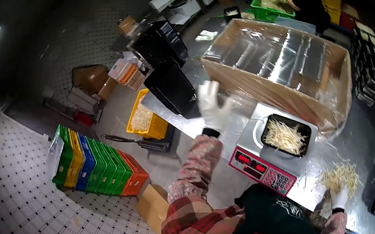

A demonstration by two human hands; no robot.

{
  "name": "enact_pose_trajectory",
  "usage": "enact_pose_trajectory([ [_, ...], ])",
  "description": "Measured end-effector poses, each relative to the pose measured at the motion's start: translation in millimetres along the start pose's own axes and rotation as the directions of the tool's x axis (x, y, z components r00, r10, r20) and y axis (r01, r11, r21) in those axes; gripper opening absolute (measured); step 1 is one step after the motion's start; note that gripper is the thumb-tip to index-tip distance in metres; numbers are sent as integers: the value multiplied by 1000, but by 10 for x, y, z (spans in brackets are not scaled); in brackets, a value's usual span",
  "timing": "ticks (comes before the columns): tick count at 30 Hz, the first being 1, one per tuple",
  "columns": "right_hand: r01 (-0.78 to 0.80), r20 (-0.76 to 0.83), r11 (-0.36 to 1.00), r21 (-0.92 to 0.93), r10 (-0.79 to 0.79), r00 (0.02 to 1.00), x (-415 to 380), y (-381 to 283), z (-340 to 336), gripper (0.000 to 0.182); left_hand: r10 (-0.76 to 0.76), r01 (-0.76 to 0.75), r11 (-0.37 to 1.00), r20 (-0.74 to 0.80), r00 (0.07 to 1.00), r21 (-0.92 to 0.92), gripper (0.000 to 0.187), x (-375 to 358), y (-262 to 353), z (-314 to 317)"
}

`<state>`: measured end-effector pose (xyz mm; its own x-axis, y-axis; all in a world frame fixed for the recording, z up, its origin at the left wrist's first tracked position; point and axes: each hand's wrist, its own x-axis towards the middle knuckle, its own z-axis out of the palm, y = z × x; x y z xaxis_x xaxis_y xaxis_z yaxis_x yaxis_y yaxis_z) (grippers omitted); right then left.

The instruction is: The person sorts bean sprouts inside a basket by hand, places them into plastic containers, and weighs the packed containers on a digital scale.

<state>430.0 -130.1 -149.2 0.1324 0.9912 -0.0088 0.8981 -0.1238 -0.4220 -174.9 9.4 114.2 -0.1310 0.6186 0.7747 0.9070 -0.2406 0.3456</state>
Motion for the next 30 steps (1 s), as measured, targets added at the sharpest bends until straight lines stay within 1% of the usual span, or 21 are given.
enact_pose_trajectory([
  [1,13,23,999,49,-15,1000,-8,-10,-80,65,-107,111,965,-29,994,237,83,98,-471,-75],
  [2,20,45,995,99,-25,999,-11,-3,-126,63,-204,217,865,-79,976,451,94,200,-863,-142],
  [4,22,54,989,145,-30,998,-1,77,-76,62,-359,314,685,-70,931,657,105,527,-1401,-387],
  [6,-9,32,990,144,4,999,35,12,-85,63,-445,327,575,-49,894,750,112,754,-1907,-551],
  [8,-106,78,983,152,95,992,45,-4,-70,65,-575,328,518,38,817,790,119,874,-2199,-661],
  [9,-74,45,993,89,70,997,44,12,-43,64,-637,316,508,102,764,801,117,835,-2362,-686],
  [10,-85,37,992,87,82,996,43,-35,-52,64,-750,274,387,128,649,880,107,867,-2345,-701],
  [11,-118,80,991,69,112,991,41,-229,-181,64,-664,246,383,80,743,890,85,748,-2568,-668],
  [12,-151,120,987,50,144,982,38,-342,-265,65,-645,242,387,73,761,890,65,704,-2716,-667],
  [13,-120,97,993,8,119,988,30,-353,-260,66,-572,215,442,89,815,871,54,638,-2711,-721],
  [14,-137,92,991,7,136,986,14,-377,-254,66,-595,241,452,89,799,859,54,631,-2720,-744],
  [16,-141,74,990,17,139,988,26,-467,-294,62,-529,250,490,58,847,835,52,544,-2886,-763],
  [18,-231,148,973,1,228,962,-1,-519,-339,70,-442,248,553,28,897,795,51,501,-2944,-872],
  [20,-132,64,990,-55,135,989,-44,-179,-78,81,-319,253,628,-53,946,736,49,500,-2766,-1056],
  [21,-97,37,993,-66,99,994,-74,-171,-52,87,-281,257,666,-84,956,700,50,468,-2585,-1151],
  [23,-124,37,992,-21,124,992,-81,-421,-163,91,-216,239,722,-117,969,649,50,403,-2147,-1332],
  [24,-126,42,992,-26,127,991,-113,-488,-233,91,-77,141,749,-126,989,648,48,304,-1991,-1376],
  [26,-156,35,987,-48,158,987,-135,-418,-163,91,-108,142,843,-95,990,518,45,37,-1553,-1351],
  [28,-188,50,980,-67,192,980,-116,-392,-123,91,-38,12,905,53,998,425,46,-410,-1543,-1133],
  [29,-131,21,987,-94,133,991,-122,-363,-101,91,-111,34,901,155,982,433,47,-623,-1512,-991],
  [30,-164,57,980,-109,171,984,-109,-449,-176,93,-181,52,894,254,950,444,47,-833,-1492,-834],
])
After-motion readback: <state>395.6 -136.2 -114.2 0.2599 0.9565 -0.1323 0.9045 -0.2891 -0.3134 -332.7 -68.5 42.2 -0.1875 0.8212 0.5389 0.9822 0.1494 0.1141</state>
